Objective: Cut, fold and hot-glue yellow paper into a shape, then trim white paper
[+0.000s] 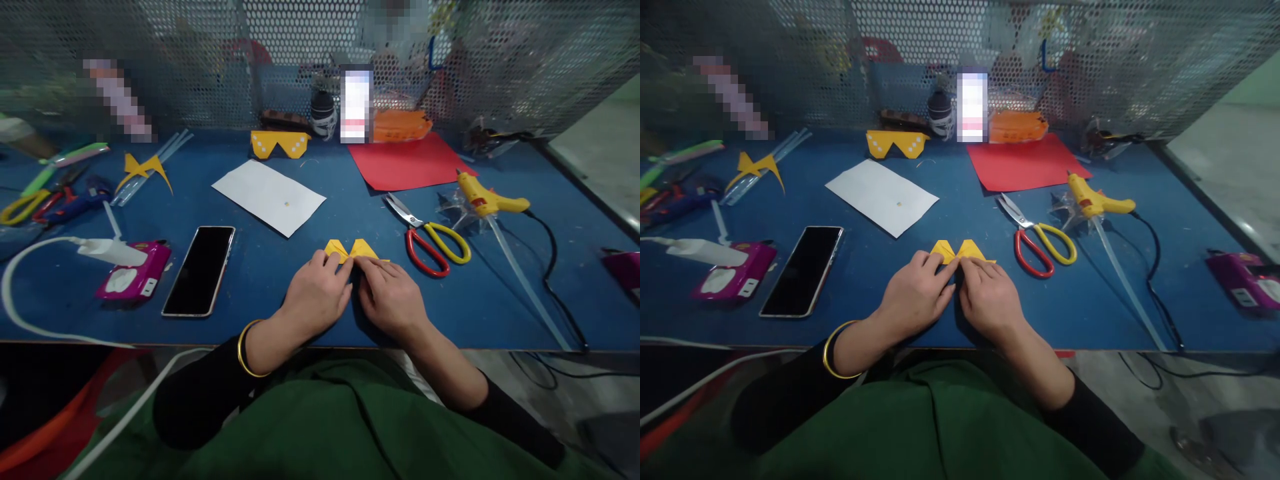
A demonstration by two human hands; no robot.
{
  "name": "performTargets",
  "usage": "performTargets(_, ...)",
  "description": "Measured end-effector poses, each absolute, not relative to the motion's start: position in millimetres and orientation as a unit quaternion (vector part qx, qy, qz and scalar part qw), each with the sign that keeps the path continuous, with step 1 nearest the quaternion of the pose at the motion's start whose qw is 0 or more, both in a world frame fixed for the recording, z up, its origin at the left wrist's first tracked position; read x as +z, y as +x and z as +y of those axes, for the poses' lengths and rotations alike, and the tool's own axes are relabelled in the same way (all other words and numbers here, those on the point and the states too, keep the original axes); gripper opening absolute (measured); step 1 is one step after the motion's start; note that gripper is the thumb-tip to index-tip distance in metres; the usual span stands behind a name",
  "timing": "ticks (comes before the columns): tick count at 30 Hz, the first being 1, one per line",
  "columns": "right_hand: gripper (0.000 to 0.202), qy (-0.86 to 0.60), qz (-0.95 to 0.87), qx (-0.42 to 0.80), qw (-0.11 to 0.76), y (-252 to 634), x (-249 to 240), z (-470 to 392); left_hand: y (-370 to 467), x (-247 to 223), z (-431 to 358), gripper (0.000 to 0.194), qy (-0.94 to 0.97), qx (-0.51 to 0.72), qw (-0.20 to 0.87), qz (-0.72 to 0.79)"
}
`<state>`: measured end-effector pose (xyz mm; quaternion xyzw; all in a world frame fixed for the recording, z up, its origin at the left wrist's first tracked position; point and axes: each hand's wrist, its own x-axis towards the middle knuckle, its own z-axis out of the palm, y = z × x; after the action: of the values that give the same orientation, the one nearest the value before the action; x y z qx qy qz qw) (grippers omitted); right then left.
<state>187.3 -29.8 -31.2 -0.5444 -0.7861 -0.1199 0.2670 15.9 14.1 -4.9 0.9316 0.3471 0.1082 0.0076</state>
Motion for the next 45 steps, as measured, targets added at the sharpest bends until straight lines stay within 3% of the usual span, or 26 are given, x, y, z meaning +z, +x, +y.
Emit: performTargets(45, 0.026, -0.579, -0.749, -0.154, 0.284, 183.5, -31.7, -28.3, 10.2, -0.5, 18.2, 0.042, 0.925, 0.11, 0.014, 0.363)
